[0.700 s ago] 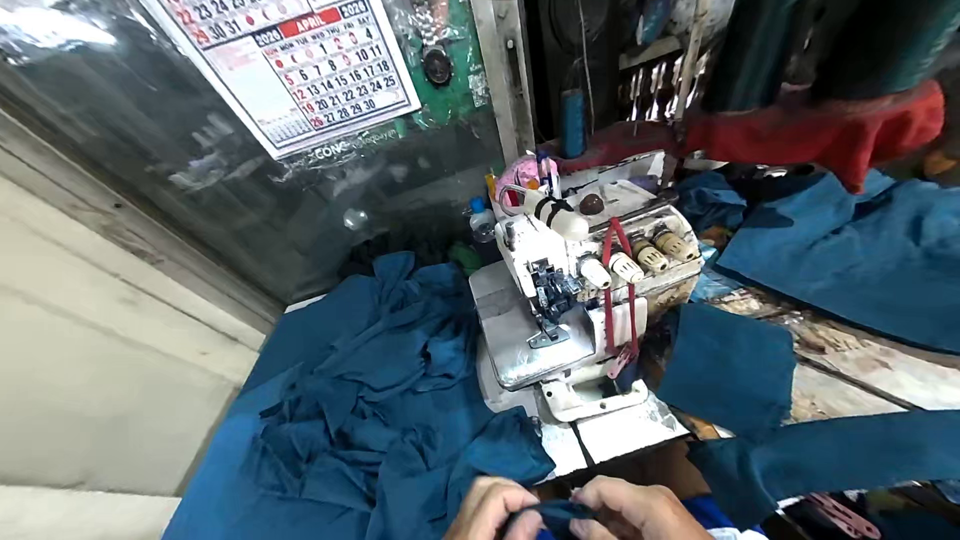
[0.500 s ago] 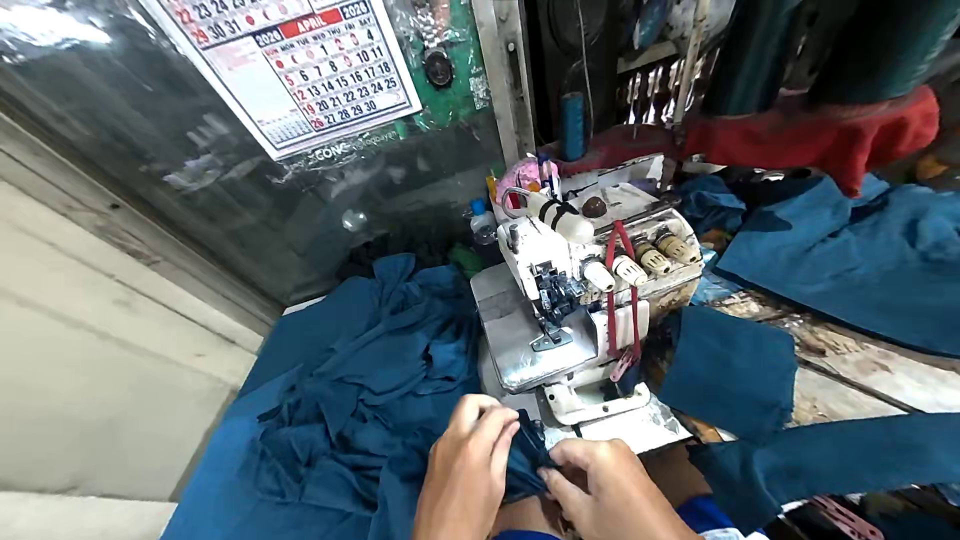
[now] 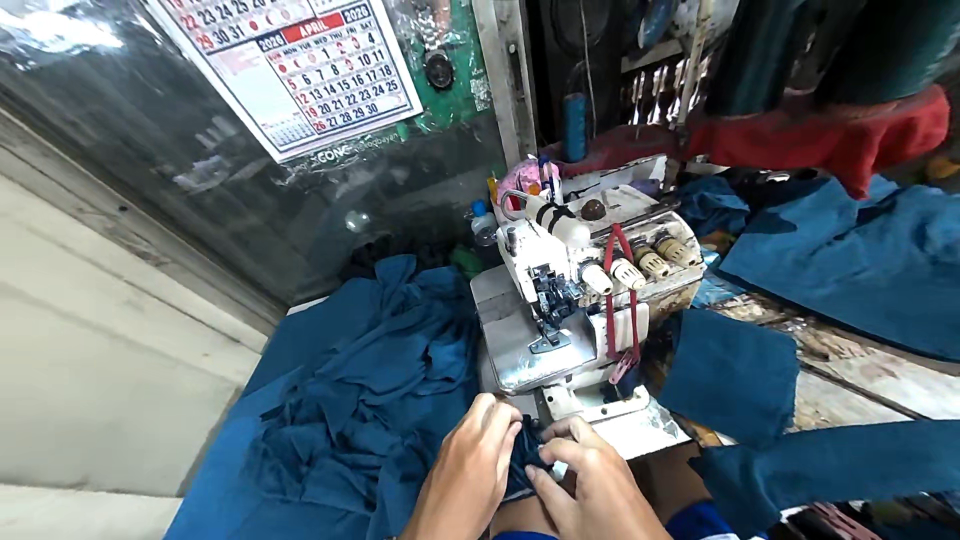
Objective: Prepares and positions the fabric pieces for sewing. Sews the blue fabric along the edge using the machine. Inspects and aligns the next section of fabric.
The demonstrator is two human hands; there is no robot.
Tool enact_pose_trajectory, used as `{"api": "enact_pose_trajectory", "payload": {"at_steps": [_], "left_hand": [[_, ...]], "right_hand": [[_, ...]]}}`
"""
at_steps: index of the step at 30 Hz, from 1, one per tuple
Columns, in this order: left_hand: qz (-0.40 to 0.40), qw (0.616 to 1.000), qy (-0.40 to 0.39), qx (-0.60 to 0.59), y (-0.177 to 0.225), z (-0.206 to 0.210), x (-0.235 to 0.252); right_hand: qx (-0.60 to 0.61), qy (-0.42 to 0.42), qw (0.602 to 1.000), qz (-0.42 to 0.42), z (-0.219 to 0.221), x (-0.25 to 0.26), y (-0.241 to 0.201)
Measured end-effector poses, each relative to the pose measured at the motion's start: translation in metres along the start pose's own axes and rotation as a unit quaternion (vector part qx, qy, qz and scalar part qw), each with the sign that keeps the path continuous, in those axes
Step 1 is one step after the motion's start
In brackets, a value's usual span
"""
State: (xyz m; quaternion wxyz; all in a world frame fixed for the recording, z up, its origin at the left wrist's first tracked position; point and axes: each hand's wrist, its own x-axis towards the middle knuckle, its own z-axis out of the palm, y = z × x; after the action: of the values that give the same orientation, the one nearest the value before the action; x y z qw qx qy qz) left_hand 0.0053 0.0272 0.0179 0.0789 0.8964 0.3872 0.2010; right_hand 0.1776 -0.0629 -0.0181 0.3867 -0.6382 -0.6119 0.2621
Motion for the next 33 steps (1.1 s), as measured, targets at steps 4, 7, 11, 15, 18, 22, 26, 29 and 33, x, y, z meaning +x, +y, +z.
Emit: {"api": "enact_pose_trajectory", "payload": {"at_steps": [4,7,11,15,18,22,26,29,33], "left_hand": [[-0.003,1.000,0.003,0.002,-0.002,0.003,0.002],[0.011,1.000,-0.023,0.010,-0.010,0.021,0.008],[0.012,0.998,-0.055,0.027,-0.012,0.021,0.011],[0.010,1.000,-0.012,-0.008,-0.008,0.007,0.004],[0.026,0.999,0.026,-0.028,-0.006,-0.005,-0.002],[0.035,0.997,0.047,-0.046,-0.001,-0.022,-0.001],[0.029,0.997,0.046,-0.056,0.010,-0.028,0.003],[0.027,0.998,0.048,-0.042,0.022,-0.030,0.005],[0.027,0.998,0.053,-0.001,0.041,-0.037,0.008]], "right_hand": [[-0.036,-0.003,0.999,0.023,0.001,-0.001,-0.004],[-0.077,-0.052,0.994,0.056,-0.004,0.004,-0.011],[-0.082,-0.062,0.993,0.065,-0.007,0.007,-0.013],[-0.026,0.030,0.999,-0.005,0.006,0.002,-0.002],[0.027,0.090,0.994,-0.051,0.013,0.007,0.004],[0.049,0.100,0.991,-0.067,0.002,0.007,0.000],[0.047,0.089,0.993,-0.067,-0.014,0.003,-0.006],[0.061,0.084,0.993,-0.047,-0.024,0.000,-0.007],[0.096,0.016,0.995,-0.032,-0.044,0.002,-0.007]]}}
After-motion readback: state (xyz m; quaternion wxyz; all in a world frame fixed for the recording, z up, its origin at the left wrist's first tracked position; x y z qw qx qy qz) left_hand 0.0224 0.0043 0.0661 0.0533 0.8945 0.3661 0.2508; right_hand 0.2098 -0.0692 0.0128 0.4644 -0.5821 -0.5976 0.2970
